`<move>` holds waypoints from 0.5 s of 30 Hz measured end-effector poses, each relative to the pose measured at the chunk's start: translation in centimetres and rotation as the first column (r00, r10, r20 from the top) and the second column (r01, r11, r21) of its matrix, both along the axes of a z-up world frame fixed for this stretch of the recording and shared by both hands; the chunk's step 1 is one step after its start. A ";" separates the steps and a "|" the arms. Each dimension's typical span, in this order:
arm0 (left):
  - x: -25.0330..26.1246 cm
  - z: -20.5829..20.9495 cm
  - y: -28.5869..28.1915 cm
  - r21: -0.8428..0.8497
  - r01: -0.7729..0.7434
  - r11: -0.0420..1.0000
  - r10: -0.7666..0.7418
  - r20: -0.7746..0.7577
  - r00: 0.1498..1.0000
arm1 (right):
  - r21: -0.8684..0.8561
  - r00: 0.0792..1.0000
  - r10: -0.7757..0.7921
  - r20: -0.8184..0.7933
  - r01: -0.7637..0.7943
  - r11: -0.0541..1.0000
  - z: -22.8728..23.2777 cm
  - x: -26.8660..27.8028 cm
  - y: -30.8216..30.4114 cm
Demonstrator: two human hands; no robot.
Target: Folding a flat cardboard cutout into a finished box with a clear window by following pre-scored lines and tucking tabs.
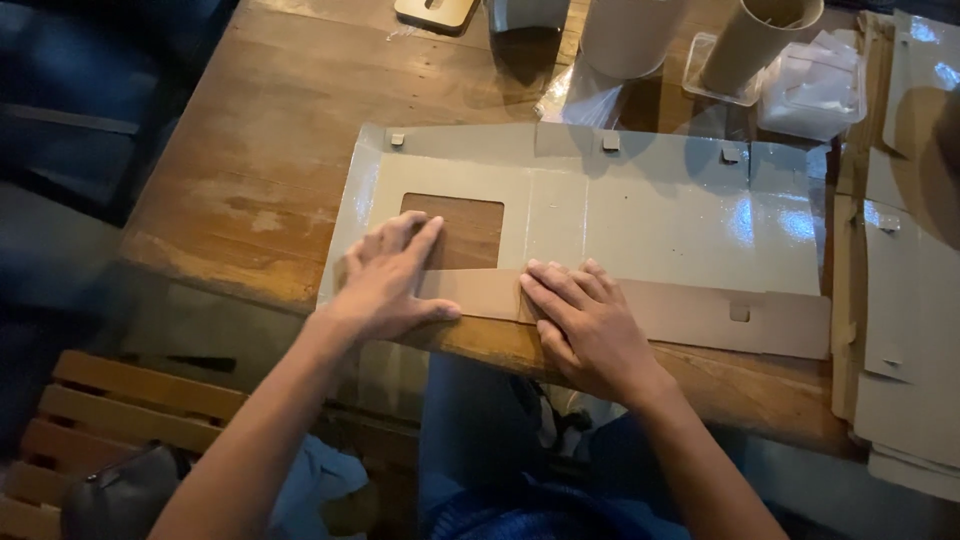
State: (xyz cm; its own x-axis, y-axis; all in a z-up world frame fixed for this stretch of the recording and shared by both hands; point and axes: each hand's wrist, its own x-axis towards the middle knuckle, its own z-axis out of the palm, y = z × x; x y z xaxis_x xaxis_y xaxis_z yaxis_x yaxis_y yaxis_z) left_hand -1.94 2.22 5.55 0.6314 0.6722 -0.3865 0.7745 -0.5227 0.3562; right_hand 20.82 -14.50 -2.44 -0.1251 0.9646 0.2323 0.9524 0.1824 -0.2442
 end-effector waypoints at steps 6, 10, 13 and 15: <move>-3.2 -0.8 1.6 0.004 -0.009 1.000 0.009 -0.067 0.998 | 0.000 1.000 0.005 0.003 -0.005 1.000 0.4 -0.1 0.0; -4.6 -0.1 1.7 -0.001 -0.063 0.998 0.063 -0.070 0.996 | -0.006 1.000 -0.013 0.013 0.013 1.000 0.3 -0.2 0.1; -5.8 -0.7 2.0 0.012 -0.089 0.996 0.090 -0.084 0.992 | 0.000 1.000 -0.006 0.012 0.006 1.000 0.2 -0.2 -0.1; -6.3 -0.8 2.1 0.013 -0.117 0.993 0.118 -0.084 0.990 | 0.001 1.000 -0.002 0.016 0.002 1.000 0.4 -0.2 0.0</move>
